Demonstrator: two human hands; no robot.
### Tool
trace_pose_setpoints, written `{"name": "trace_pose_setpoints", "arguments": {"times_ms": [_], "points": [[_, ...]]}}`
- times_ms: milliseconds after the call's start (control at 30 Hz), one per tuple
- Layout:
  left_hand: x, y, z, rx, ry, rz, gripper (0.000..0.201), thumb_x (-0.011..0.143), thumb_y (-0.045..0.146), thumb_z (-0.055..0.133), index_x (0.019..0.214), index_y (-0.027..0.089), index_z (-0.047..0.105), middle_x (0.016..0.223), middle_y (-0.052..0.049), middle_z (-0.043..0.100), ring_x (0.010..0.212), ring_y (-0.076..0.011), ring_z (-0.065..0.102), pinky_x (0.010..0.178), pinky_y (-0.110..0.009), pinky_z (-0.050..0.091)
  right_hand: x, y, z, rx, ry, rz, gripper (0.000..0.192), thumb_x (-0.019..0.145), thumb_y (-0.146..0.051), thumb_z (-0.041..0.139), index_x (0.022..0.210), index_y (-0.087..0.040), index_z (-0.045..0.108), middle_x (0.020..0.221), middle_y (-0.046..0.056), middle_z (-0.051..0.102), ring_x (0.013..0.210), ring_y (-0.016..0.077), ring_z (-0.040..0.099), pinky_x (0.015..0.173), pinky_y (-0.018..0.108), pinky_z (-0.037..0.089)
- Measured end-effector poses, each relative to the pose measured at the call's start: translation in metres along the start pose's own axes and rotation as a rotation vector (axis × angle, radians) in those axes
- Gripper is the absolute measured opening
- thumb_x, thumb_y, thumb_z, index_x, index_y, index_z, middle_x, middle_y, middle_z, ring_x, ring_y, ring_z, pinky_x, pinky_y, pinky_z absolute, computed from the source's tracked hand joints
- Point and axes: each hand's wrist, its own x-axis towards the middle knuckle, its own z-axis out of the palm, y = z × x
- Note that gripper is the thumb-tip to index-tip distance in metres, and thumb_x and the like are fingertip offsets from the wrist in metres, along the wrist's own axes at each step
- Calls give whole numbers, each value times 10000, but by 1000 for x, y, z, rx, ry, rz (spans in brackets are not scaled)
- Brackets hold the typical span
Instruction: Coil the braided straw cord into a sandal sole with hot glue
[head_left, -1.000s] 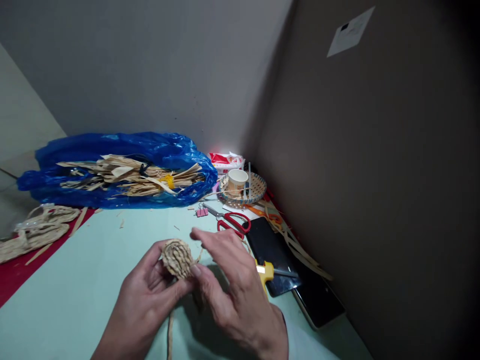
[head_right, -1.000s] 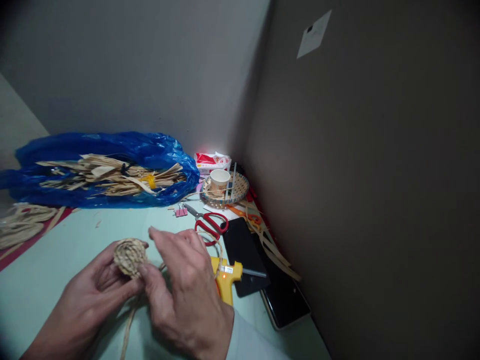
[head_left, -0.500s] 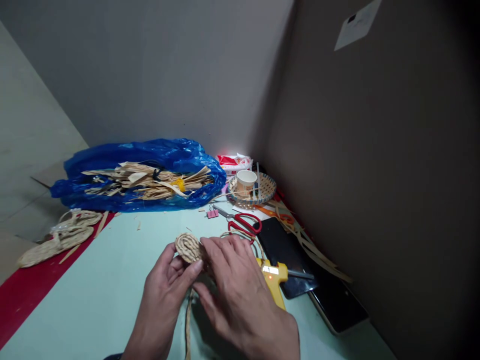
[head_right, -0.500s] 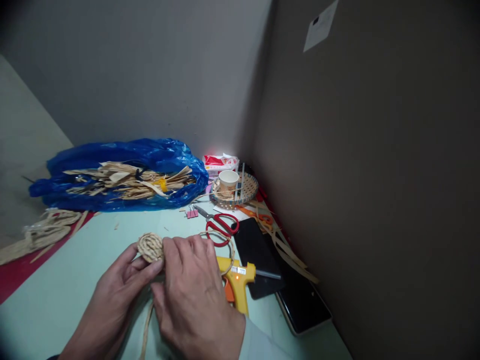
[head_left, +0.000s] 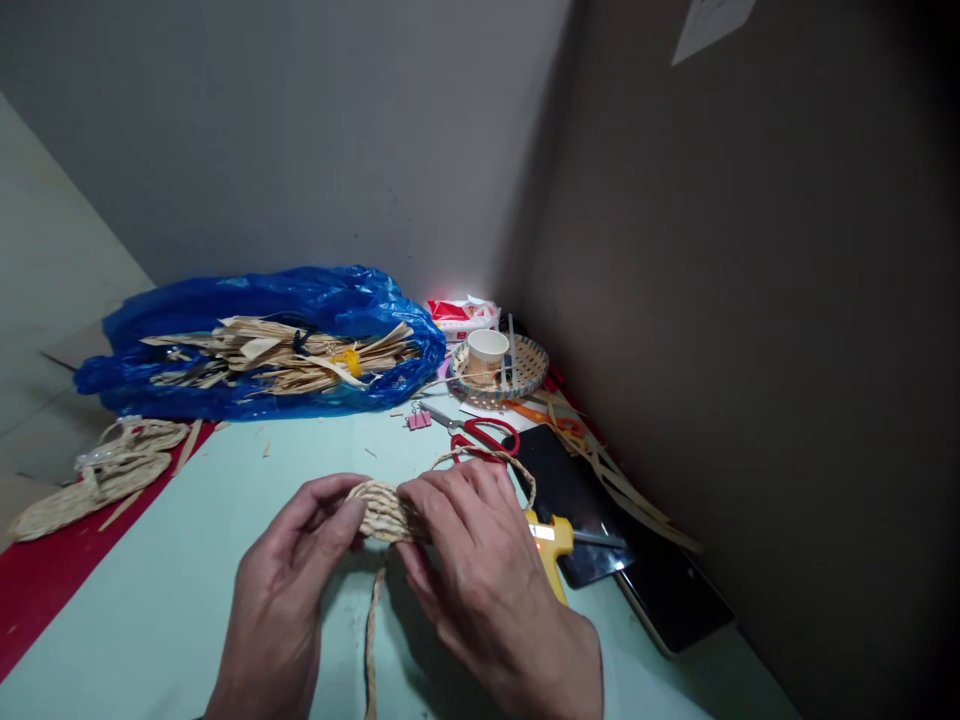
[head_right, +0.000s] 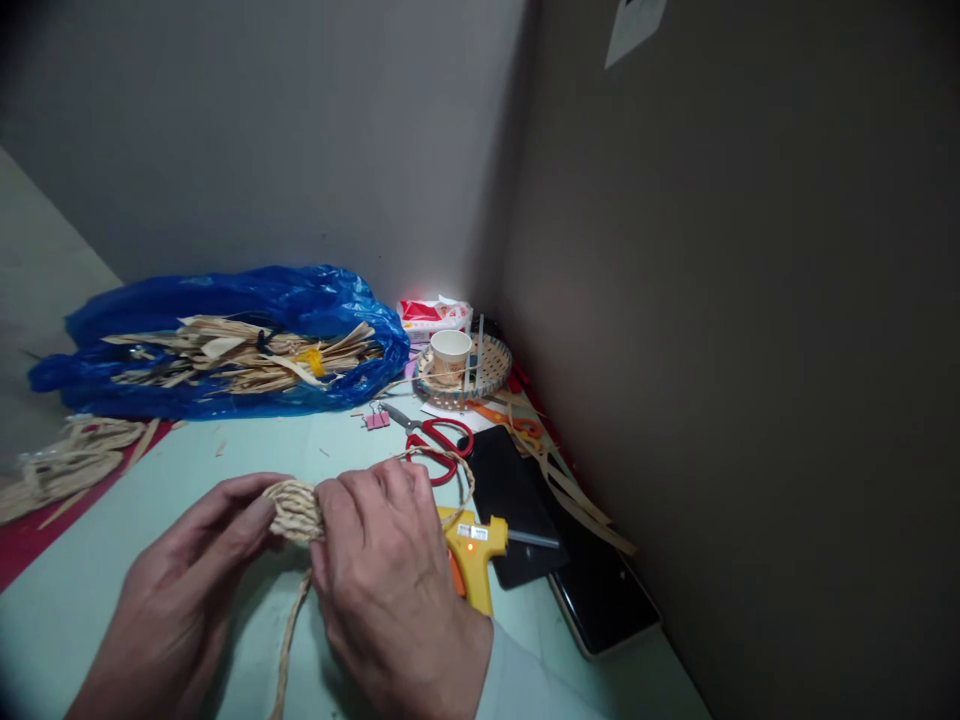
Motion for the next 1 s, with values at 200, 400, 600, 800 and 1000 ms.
{"name": "trace_pose_setpoints", "arguments": {"times_ms": [200,400,600,800,1000], "points": [[2,2,-3,226,94,76,205,814,488,752,918,327,826,1058,14,827,1049,-254,738,902,-252,568,0,-1,4,-9,15,-34,123,989,-101,554,1084,-126,627,1008,82,687,907,259,530,860,457,441],[1,-1,-2,237,115,102,224,797,550,755,859,351,838,998,31,822,1007,-239,717,884,-246,548,-2,-3,4,-7,44,-58,134,988,-98,566,1096,-118,641,999,82,699,895,258,538,845,448,450],[-3,0,-2,259,120,133,210,811,545,751,833,349,825,944,36,802,950,-218,707,855,-239,534,-1,-3,5,16,32,-37,147,989,-130,587,1125,-114,640,1015,85,702,910,264,542,880,451,439],[-5,-1,0,279,109,165,180,825,514,749,842,351,824,906,56,786,896,-188,699,813,-204,523,-3,-3,5,-10,38,-60,146,1055,-234,533,1101,-138,634,991,68,696,893,254,528,857,451,413],[-7,-2,2,278,137,198,143,810,484,766,798,352,820,890,56,777,844,-191,695,761,-221,536,-5,-2,4,25,33,-46,117,1051,-198,538,1107,-151,630,1001,54,704,910,236,530,924,455,407]]}}
